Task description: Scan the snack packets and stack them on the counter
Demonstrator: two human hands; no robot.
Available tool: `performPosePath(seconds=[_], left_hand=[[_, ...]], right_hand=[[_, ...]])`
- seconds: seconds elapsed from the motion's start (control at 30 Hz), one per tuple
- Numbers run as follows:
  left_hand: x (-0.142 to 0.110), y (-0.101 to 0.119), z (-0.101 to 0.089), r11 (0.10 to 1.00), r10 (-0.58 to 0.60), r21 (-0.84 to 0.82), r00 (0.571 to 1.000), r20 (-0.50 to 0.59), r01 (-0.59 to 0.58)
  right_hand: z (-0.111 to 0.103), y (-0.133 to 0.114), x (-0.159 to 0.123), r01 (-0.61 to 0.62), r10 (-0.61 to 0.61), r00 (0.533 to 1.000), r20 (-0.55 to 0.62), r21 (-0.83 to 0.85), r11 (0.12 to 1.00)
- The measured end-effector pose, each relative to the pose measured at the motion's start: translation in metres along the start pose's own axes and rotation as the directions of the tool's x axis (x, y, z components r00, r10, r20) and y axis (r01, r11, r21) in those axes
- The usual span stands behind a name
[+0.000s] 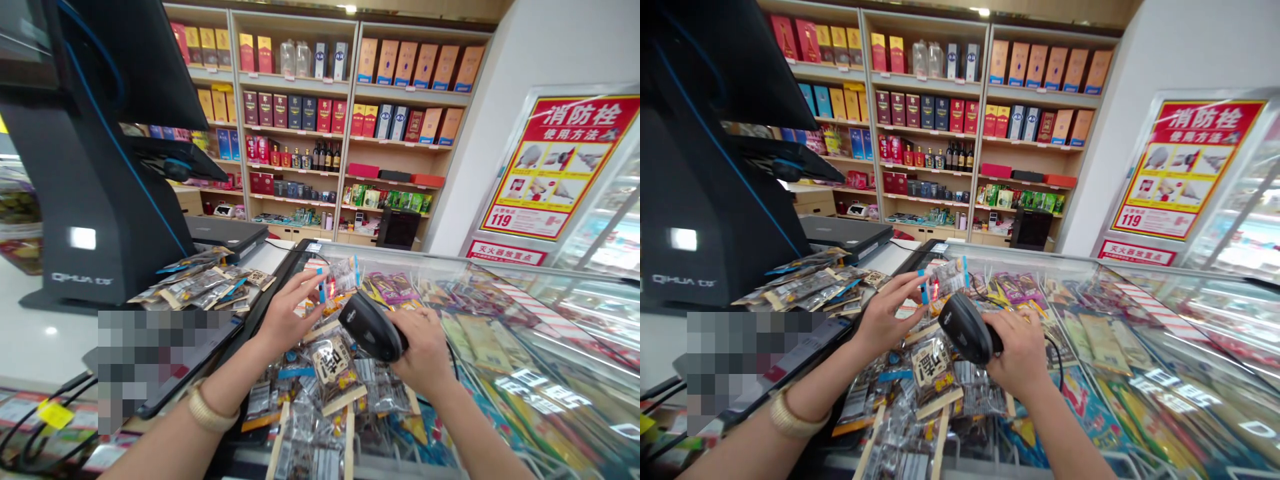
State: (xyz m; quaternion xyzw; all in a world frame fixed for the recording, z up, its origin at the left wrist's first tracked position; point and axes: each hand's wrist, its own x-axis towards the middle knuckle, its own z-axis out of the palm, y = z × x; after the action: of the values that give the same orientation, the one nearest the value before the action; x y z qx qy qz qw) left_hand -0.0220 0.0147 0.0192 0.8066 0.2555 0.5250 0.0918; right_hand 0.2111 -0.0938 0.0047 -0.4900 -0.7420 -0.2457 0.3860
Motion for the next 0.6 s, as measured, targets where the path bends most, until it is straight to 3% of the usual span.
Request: performPosePath(seconds=[0.17,0.23,0.33,0.4,0.5,0.6], left_hand=[[-0.001,0.001,0.000,0.996,-0.061,-0.067,0.998,0.011,0.062],[-0.001,0.001,0.002,0.977,-0.102,-0.184,0.994,0.033,0.107],[-0.003,0.002,0.004,0.917,-0.170,-0.336,0.973,0.153,0.214],[-0.004,0.004,0.005,0.913,-0.167,-0.321,0.948,0.271,0.252],[-0.005,0.007,0.007,0.956,-0.110,-0.211,0.917,0.383,0.203],[-0.005,0.002,0.009,0.984,-0.108,-0.100,0.939,0.326,0.148]], right_hand=[[0.001,0.002,-0.002,-0.004,0.004,0.999,-0.038,0.008,1.000],[0.002,0.006,-0.004,-0.018,0.018,0.995,-0.098,0.008,1.000],[0.003,0.015,-0.008,-0.039,0.040,0.970,-0.240,0.011,0.999],[0.003,0.022,-0.010,-0.062,0.061,0.940,-0.335,0.008,0.998],[0.004,0.030,-0.013,-0.153,0.139,0.908,-0.396,-0.004,0.988],[0.006,0.035,-0.015,-0.180,0.162,0.910,-0.381,-0.011,0.984]])
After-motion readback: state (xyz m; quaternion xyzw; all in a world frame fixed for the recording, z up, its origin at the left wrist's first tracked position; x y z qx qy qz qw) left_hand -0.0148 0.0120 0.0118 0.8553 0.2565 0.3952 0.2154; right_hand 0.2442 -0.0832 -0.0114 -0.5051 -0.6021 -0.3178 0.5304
